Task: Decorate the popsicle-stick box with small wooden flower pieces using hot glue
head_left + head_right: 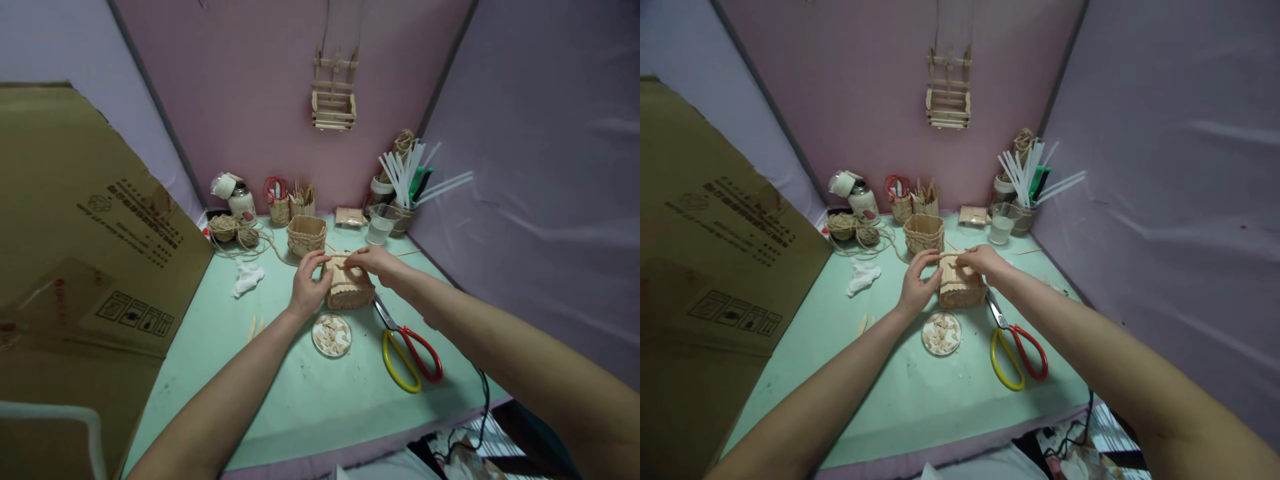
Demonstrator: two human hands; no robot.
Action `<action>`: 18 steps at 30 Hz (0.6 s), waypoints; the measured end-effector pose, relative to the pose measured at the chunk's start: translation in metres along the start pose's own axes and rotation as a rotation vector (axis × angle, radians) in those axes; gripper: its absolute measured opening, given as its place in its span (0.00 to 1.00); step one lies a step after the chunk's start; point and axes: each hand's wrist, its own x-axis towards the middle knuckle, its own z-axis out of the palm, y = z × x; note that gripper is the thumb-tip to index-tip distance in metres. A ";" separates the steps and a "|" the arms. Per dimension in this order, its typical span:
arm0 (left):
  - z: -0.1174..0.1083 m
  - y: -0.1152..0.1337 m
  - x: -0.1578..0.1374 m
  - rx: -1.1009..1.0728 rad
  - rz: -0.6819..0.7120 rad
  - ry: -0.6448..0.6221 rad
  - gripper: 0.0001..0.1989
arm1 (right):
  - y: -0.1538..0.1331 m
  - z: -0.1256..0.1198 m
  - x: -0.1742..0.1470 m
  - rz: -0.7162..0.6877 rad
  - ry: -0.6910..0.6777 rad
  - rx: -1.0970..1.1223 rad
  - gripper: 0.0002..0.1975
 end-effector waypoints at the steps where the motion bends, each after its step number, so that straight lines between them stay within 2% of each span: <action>1: 0.001 0.000 -0.001 0.007 0.004 -0.007 0.09 | 0.000 0.000 0.000 0.001 -0.002 -0.007 0.04; 18: 0.004 -0.006 -0.004 0.090 0.057 -0.011 0.14 | -0.003 0.009 -0.001 0.032 -0.039 0.019 0.04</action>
